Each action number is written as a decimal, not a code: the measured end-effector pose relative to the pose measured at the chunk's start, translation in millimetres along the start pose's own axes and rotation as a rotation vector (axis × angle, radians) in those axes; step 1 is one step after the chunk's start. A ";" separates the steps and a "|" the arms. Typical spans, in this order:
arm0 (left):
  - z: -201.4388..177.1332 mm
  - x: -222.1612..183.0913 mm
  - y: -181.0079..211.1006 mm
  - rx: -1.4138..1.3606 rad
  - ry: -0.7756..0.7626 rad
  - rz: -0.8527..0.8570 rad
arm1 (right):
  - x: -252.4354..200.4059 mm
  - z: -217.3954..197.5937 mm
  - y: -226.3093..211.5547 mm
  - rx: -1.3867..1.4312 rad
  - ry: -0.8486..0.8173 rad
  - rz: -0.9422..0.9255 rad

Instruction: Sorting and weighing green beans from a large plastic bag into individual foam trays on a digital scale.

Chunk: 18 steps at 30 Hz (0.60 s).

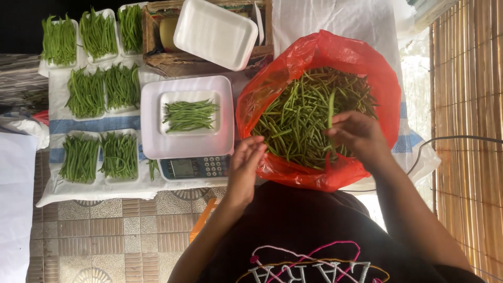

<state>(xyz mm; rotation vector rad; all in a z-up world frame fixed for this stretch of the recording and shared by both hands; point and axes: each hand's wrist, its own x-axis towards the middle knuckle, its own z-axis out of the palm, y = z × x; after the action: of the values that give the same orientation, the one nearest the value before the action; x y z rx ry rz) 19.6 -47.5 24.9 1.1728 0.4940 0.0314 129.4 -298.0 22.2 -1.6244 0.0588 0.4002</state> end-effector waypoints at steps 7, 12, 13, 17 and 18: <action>28.9 2.8 6.9 0.242 -0.292 0.050 | -25.8 58.6 -2.8 -0.011 -0.271 -0.011; 3.7 6.8 -8.3 -0.150 -0.195 -0.220 | -24.9 62.4 10.4 -0.516 -0.099 -0.630; 2.4 7.3 -12.3 -0.147 -0.199 -0.224 | -26.4 64.3 10.0 -0.516 -0.095 -0.627; -3.5 10.9 -35.4 -0.156 -0.320 -0.556 | -31.7 81.4 18.4 -0.721 -0.042 -0.949; -5.4 12.1 -43.0 -0.161 -0.338 -0.595 | -32.9 88.4 23.3 -0.704 -0.003 -1.020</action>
<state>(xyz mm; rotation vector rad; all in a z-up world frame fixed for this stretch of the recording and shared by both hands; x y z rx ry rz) 18.4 -56.7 -19.1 0.8154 0.5108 -0.6191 72.7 -220.8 5.9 -2.0814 -0.9709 -0.4213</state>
